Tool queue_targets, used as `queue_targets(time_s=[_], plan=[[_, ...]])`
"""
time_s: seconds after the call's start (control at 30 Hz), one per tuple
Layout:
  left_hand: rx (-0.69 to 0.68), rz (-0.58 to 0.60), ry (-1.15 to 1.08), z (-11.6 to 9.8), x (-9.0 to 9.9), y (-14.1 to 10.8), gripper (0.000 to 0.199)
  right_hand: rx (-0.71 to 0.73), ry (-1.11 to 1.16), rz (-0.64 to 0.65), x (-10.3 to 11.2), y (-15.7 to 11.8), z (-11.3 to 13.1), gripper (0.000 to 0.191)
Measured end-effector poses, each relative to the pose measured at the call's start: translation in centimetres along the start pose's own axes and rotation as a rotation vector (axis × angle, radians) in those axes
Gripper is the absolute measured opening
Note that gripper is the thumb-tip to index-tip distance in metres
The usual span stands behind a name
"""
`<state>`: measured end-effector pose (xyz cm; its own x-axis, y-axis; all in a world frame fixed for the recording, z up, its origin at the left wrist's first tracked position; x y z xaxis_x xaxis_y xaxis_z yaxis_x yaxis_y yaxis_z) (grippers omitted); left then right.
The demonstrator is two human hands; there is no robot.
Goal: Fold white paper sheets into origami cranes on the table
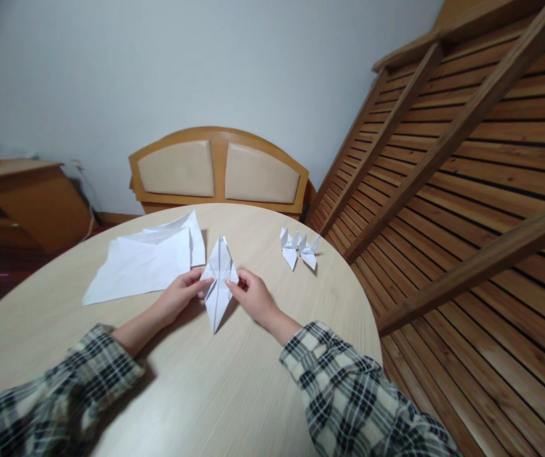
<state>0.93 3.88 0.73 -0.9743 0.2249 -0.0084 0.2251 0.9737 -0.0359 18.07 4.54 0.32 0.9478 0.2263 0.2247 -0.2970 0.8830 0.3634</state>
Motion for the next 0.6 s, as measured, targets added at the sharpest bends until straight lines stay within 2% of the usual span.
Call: queue_targets(time_s=[0.6], plan=[[-0.041,-0.025,0.047,-0.26,-0.03,-0.11,0.027,0.026,0.009,0.015,-0.21,0.05,-0.33,0.017]])
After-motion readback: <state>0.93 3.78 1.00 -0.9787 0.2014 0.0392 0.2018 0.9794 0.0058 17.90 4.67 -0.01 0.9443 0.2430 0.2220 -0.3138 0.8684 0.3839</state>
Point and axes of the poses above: each hand's wrist, its own y-axis towards the middle knuckle, its own x-axis out of the back of the hand, z = x × y, the point moved 3 cm from there along y, towards the middle knuckle, and after that the axes turned 5 degrees about x, right-handed, at the moved point
